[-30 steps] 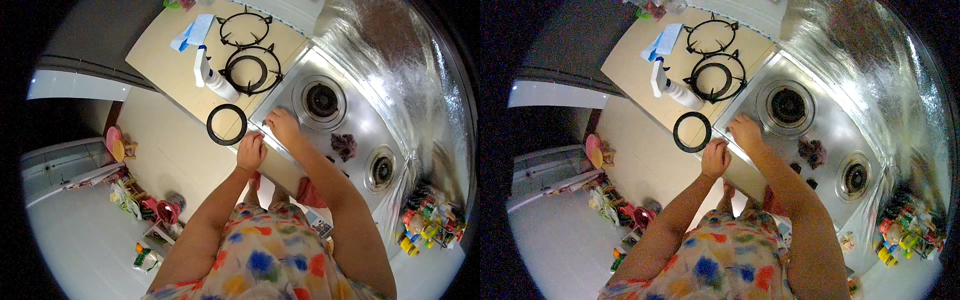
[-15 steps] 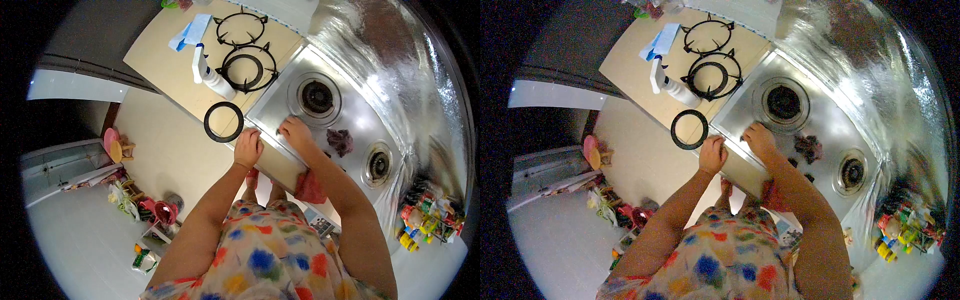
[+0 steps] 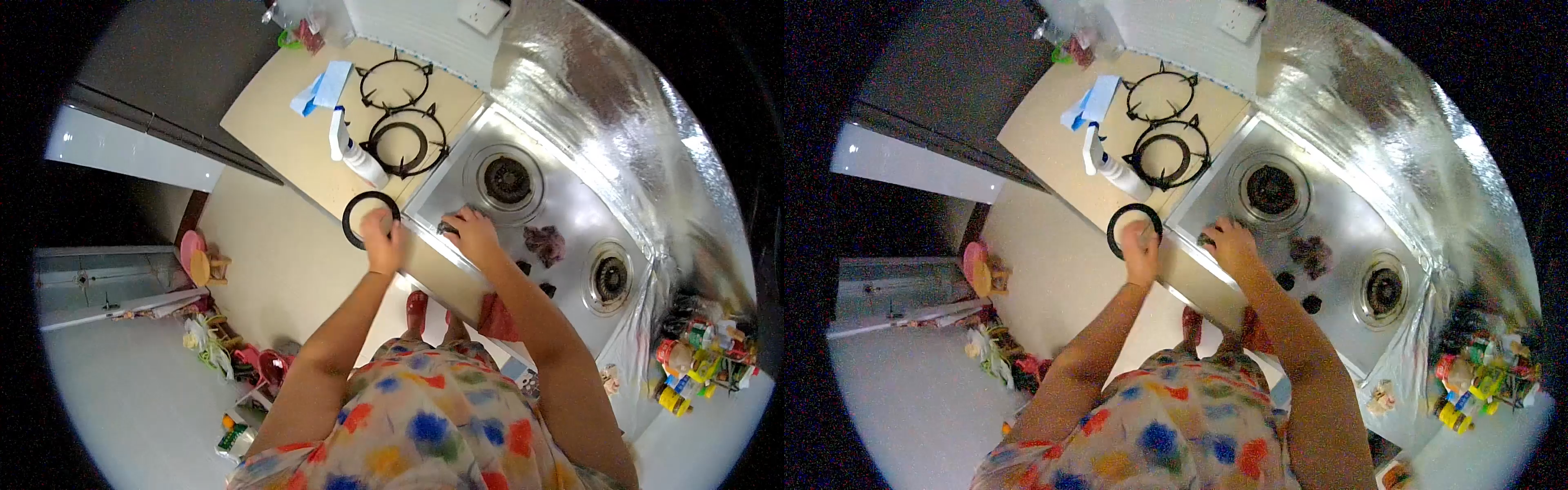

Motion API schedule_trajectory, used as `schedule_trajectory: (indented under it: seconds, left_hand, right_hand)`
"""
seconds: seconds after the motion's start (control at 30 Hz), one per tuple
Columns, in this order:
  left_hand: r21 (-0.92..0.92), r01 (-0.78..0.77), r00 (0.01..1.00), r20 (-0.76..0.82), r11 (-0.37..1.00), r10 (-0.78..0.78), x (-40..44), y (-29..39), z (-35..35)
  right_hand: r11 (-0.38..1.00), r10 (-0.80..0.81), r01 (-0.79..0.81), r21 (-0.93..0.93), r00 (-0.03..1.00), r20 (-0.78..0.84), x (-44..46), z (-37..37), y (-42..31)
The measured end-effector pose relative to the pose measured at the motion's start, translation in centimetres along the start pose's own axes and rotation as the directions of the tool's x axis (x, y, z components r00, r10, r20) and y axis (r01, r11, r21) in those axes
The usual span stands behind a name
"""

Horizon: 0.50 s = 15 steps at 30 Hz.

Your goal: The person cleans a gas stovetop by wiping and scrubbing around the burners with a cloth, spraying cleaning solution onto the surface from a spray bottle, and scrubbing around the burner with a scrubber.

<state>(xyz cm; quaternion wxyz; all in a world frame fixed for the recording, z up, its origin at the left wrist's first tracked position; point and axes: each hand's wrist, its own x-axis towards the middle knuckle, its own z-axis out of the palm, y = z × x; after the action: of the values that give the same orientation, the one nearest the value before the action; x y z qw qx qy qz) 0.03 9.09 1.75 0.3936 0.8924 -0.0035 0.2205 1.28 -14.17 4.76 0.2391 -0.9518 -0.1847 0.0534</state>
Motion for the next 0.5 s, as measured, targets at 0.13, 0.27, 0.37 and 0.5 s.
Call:
schedule_trajectory:
  seconds: [0.13,0.27,0.37,0.5]
  left_hand:
    - [-0.058,0.111,0.958,-0.258,0.992,-0.122,7.9,1.8,-4.2]
    - [-0.088,-0.066,0.973,-0.225,0.994,0.045,14.5,0.7,-4.2]
    - [-0.430,0.170,0.985,0.039,0.887,-0.169,16.1,-2.9,-2.0]
    - [-0.358,0.060,0.997,-0.024,0.932,-0.073,15.8,-1.3,-3.4]
  right_hand:
    - [1.000,-0.028,0.028,-0.001,0.977,-0.210,-1.7,-4.3,-2.5]
    - [0.994,0.036,-0.008,0.105,0.964,-0.264,-4.1,-7.5,-4.3]
    - [0.988,0.103,-0.062,0.143,0.949,-0.299,-6.9,-7.7,-5.4]
    - [0.965,0.193,-0.111,0.236,0.913,-0.361,-9.5,-9.2,-7.2]
